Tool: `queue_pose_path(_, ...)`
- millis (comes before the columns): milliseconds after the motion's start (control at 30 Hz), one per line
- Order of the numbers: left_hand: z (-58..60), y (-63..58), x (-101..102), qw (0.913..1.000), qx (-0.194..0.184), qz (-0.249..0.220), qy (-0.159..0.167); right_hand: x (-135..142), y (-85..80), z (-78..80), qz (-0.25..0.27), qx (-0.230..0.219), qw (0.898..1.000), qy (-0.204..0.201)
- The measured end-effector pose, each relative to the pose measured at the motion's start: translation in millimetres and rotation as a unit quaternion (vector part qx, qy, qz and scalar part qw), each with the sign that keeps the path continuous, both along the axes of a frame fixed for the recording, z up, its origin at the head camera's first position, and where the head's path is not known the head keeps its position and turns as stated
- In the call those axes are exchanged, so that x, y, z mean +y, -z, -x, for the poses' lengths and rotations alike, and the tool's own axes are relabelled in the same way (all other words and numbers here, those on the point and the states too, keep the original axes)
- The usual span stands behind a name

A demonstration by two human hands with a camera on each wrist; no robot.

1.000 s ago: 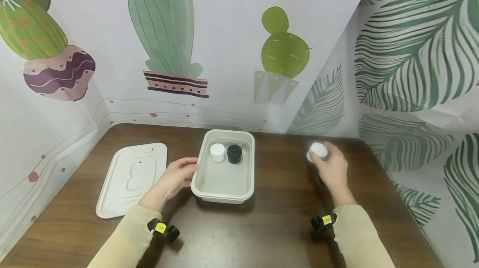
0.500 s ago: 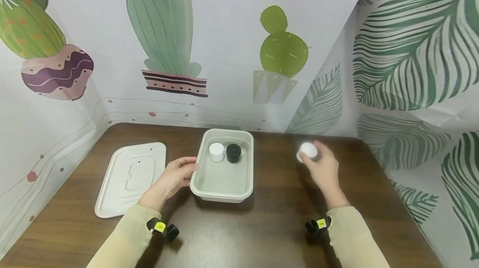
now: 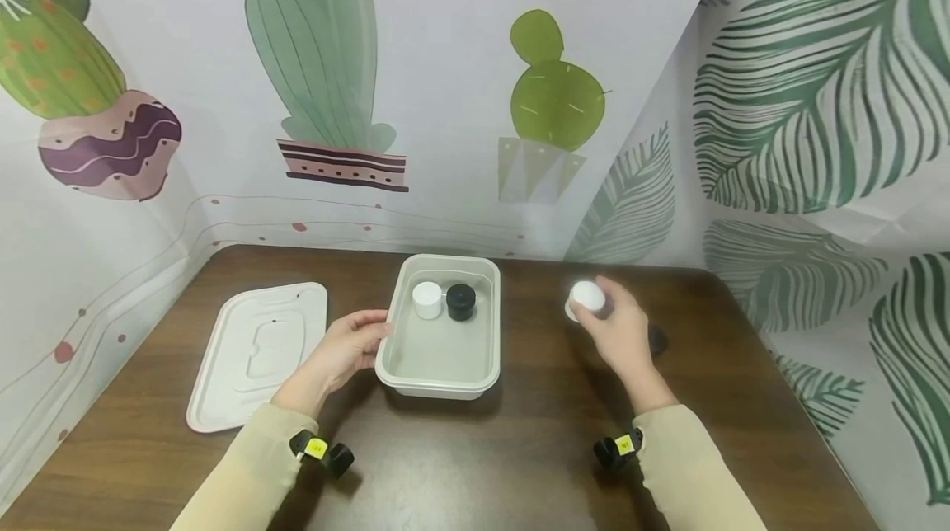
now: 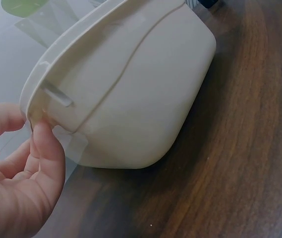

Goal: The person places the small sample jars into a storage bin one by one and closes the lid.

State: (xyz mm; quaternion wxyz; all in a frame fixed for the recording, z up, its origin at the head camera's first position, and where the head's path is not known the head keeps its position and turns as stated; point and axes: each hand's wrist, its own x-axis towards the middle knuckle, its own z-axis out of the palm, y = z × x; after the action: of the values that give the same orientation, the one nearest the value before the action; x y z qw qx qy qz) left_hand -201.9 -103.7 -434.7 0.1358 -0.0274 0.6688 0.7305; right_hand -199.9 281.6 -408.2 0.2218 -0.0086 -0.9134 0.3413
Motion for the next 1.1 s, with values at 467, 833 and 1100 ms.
queue_pose_path(467,-0.2,0.3,1,1.0000,-0.001,0.000,-0.002,-24,-2.4,3.3,0.009,0.004,0.999,-0.037)
queue_pose_path(833,1.5,0.3,3,0.9998,-0.008,0.009,-0.016,-41,-7.1,2.8,0.026,0.007,0.998,-0.058)
queue_pose_path(1100,0.8,0.6,1,0.9999,-0.005,0.005,-0.012,-51,-10.4,1.0,0.029,0.005,0.997,-0.072)
